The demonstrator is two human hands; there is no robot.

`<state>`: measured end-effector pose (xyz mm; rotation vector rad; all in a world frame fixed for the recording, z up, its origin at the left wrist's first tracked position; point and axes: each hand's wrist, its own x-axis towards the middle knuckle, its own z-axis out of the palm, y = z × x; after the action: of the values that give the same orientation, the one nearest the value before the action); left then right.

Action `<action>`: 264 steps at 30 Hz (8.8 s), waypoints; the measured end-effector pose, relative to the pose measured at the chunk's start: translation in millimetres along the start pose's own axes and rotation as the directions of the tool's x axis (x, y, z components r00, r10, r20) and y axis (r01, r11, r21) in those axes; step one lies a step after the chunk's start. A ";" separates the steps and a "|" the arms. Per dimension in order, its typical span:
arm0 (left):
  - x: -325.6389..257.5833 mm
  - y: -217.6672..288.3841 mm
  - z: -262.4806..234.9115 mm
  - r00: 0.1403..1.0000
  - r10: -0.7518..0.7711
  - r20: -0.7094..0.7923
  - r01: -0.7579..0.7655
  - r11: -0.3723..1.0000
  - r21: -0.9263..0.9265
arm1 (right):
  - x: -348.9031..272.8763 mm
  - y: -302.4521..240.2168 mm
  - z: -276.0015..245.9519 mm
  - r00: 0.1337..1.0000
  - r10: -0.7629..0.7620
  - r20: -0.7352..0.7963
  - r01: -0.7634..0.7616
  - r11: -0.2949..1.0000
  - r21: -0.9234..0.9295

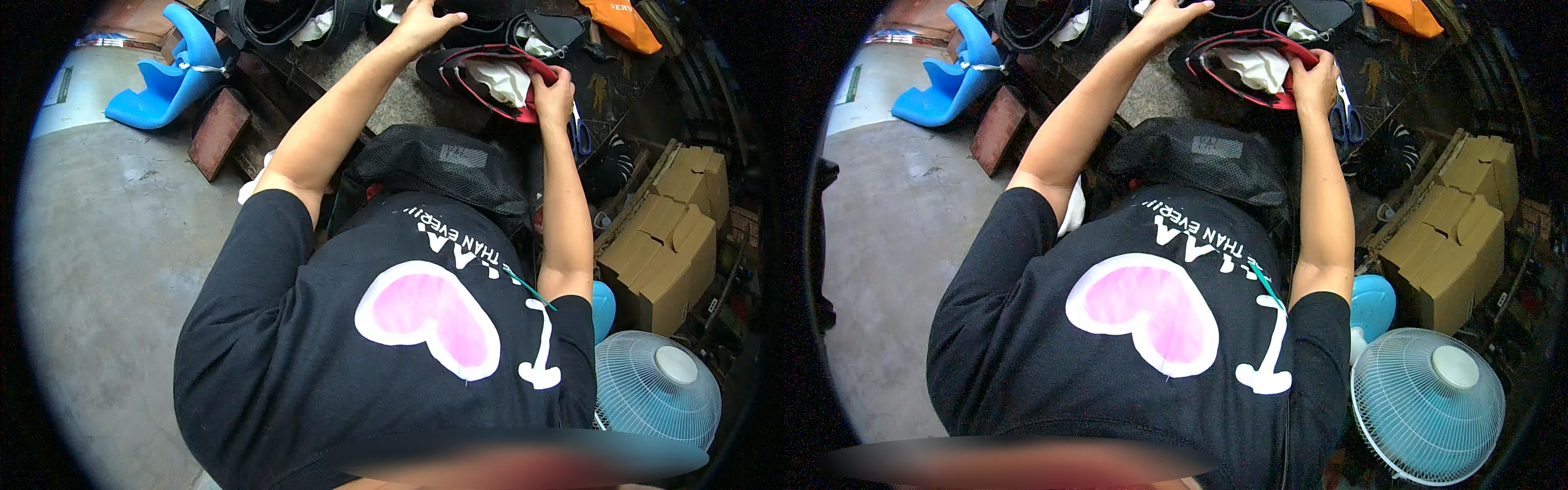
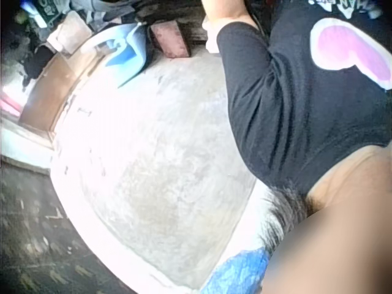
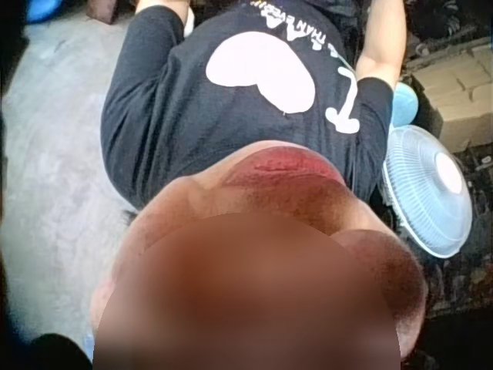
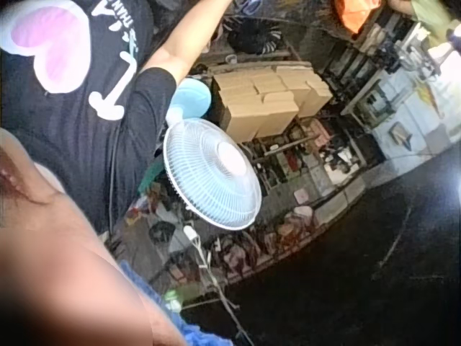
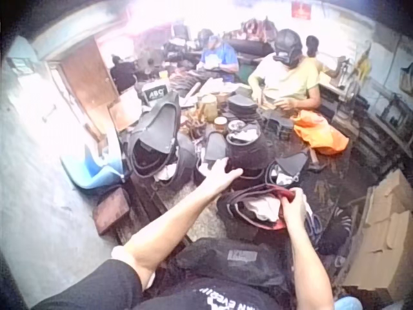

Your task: The person uses scissors to trim excess white lining fabric from the interior of several small black bags with red interiors. They handle each bag one at a time, cutting along the edges and removing loose fabric pieces.

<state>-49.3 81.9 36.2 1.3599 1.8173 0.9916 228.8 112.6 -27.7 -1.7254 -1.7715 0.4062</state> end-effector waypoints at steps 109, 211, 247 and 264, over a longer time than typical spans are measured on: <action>-62.4 0.3 32.7 0.913 0.389 -0.123 -0.357 0.907 0.224 | -71.6 -65.8 -13.4 0.832 0.089 0.547 -0.098 0.995 -0.012; -117.4 -49.9 -42.3 0.902 0.232 0.363 -0.430 0.541 0.723 | -34.8 -74.8 76.8 0.825 -0.176 0.538 -0.265 0.719 0.642; -71.5 -94.4 12.5 0.964 0.264 -0.010 -0.236 0.876 0.421 | -49.2 -126.9 65.8 0.777 -0.468 0.421 0.593 0.767 -0.243; -72.6 -98.1 18.5 0.950 0.311 -0.040 -0.271 0.877 0.396 | -34.9 -105.6 62.6 0.733 -0.268 0.625 0.292 0.954 0.068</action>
<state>-62.0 -2.0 -53.5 1.9015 1.9978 0.8914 105.5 81.0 -17.8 -1.3823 -2.4839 0.9046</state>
